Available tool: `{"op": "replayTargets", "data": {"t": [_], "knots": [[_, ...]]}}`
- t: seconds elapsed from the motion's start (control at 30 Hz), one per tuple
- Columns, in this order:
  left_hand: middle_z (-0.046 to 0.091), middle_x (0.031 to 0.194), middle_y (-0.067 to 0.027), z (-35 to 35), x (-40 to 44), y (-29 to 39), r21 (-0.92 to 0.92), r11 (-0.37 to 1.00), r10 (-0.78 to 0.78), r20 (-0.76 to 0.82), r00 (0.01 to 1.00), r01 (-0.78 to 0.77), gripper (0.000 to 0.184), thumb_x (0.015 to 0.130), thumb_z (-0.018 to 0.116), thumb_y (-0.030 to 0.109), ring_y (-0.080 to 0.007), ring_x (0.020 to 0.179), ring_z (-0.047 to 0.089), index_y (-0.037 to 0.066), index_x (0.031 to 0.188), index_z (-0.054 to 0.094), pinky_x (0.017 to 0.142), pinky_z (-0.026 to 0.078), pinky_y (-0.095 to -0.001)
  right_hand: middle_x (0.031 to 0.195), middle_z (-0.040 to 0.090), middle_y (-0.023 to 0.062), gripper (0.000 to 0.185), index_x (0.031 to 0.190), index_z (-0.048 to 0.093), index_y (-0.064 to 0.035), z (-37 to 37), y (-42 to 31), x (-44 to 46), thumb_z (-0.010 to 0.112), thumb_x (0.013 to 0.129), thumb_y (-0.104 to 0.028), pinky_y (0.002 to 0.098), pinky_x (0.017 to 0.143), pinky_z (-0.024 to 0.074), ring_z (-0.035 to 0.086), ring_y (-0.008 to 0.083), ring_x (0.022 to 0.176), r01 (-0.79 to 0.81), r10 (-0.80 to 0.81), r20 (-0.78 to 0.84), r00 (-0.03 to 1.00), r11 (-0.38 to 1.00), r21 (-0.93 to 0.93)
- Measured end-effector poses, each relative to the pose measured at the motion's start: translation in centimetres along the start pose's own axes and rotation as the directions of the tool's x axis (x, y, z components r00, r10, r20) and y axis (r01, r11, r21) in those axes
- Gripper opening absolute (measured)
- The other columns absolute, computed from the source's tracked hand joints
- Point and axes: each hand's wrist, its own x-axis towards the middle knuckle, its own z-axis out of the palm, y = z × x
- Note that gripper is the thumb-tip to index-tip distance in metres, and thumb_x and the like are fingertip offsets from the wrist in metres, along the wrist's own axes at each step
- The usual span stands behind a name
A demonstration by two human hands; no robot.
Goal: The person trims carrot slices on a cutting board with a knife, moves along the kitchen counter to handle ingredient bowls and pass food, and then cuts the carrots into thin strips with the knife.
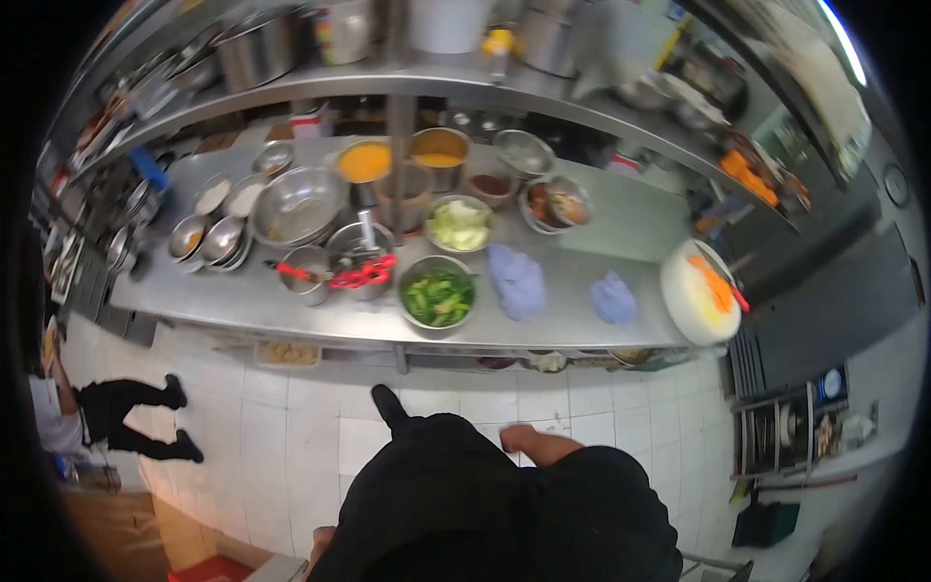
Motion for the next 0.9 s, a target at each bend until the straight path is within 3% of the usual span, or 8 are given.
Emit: {"op": "replayTargets", "data": {"t": [0.07, 0.1, 0.3, 0.53, 0.6, 0.67, 0.8, 0.9], "knots": [[0.065, 0.073, -0.0120, 1.4, 1.1, 2.4, 0.110, 0.992, 0.060, 0.047, 0.997, -0.065, 0.024, 0.093, 0.058, 0.008, -0.0212, 0.051, 0.061, -0.003, 0.111, 0.070, 0.041, 0.046, -0.0341, 0.120, 0.077, 0.0145, 0.032, 0.112, 0.080, -0.0115, 10.5, 5.2, -3.6, 0.070, 0.087, -0.028, 0.0496, 0.093, 0.0578, 0.072, 0.0349, 0.115, 0.168, -0.169, 0.094, 0.981, 0.986, 0.022], [0.066, 0.072, -0.0122, 1.9, 1.5, 3.9, 0.171, 0.980, 0.089, 0.069, 0.994, -0.100, 0.024, 0.093, 0.058, 0.008, -0.0214, 0.051, 0.061, -0.003, 0.111, 0.070, 0.041, 0.046, -0.0340, 0.127, 0.075, 0.0134, 0.038, 0.124, 0.077, -0.0145, 16.0, 8.7, -5.6, 0.071, 0.089, -0.029, 0.0493, 0.100, 0.0550, 0.070, 0.0327, 0.122, 0.323, -0.329, -0.032, 0.944, 0.899, 0.295], [0.069, 0.077, -0.0116, 11.9, -1.2, 15.4, 0.296, 0.899, 0.264, 0.224, 0.938, -0.324, 0.029, 0.091, 0.062, 0.009, -0.0197, 0.058, 0.066, -0.003, 0.116, 0.071, 0.046, 0.051, -0.0329, 0.132, 0.073, 0.0147, 0.046, 0.132, 0.073, -0.0130, 25.4, 9.4, -6.4, 0.073, 0.091, -0.035, 0.0473, 0.104, 0.0528, 0.068, 0.0334, 0.127, -0.255, 0.120, 0.341, 0.933, 0.886, 0.386], [0.077, 0.088, -0.0172, 30.5, -5.8, 26.2, 0.497, 0.580, 0.492, 0.418, 0.764, -0.645, 0.043, 0.086, 0.070, 0.016, -0.0232, 0.072, 0.074, -0.004, 0.124, 0.072, 0.068, 0.060, -0.0385, 0.131, 0.073, 0.0169, 0.055, 0.134, 0.071, -0.0107, 20.1, 20.3, -12.2, 0.074, 0.089, -0.042, 0.0460, 0.103, 0.0542, 0.069, 0.0378, 0.124, -0.295, 0.255, 0.155, 0.955, 0.726, 0.622], [0.078, 0.087, -0.0169, 37.6, -4.9, 27.7, 0.418, 0.385, 0.617, 0.546, 0.566, -0.823, 0.044, 0.088, 0.071, 0.018, -0.0238, 0.078, 0.075, -0.001, 0.127, 0.071, 0.075, 0.060, -0.0390, 0.130, 0.073, 0.0209, 0.057, 0.135, 0.069, -0.0081, 20.6, 25.9, -12.7, 0.071, 0.089, -0.042, 0.0475, 0.102, 0.0552, 0.070, 0.0405, 0.120, -0.085, 0.239, -0.152, 0.959, 0.755, 0.651], [0.078, 0.090, -0.0170, 44.5, -12.1, 31.4, 0.268, 0.447, 0.595, 0.623, 0.507, -0.853, 0.043, 0.091, 0.069, 0.020, -0.0268, 0.083, 0.076, 0.001, 0.131, 0.070, 0.080, 0.060, -0.0399, 0.133, 0.070, 0.0239, 0.055, 0.135, 0.068, -0.0053, 19.1, 29.5, -15.8, 0.069, 0.090, -0.037, 0.0481, 0.103, 0.0548, 0.068, 0.0416, 0.123, -0.229, 0.501, -0.123, 0.857, 0.583, 0.780], [0.079, 0.096, -0.0150, 58.3, -23.0, 36.8, 0.058, 0.186, 0.669, 0.724, 0.170, -0.981, 0.041, 0.095, 0.070, 0.022, -0.0266, 0.083, 0.075, 0.005, 0.132, 0.070, 0.081, 0.058, -0.0391, 0.135, 0.070, 0.0222, 0.050, 0.134, 0.068, -0.0056, 21.8, 36.5, -18.6, 0.065, 0.091, -0.031, 0.0486, 0.106, 0.0537, 0.065, 0.0401, 0.127, -0.290, 0.611, -0.043, 0.790, 0.435, 0.853], [0.078, 0.102, -0.0146, 64.5, -32.3, 40.5, 0.035, 0.164, 0.591, 0.797, 0.126, -0.986, 0.040, 0.095, 0.071, 0.020, -0.0259, 0.085, 0.075, 0.005, 0.132, 0.070, 0.081, 0.058, -0.0387, 0.133, 0.071, 0.0220, 0.049, 0.134, 0.069, -0.0069, 25.3, 39.3, -19.3, 0.063, 0.092, -0.030, 0.0487, 0.107, 0.0534, 0.066, 0.0391, 0.126, -0.296, 0.616, -0.025, 0.788, 0.414, 0.861]]}}
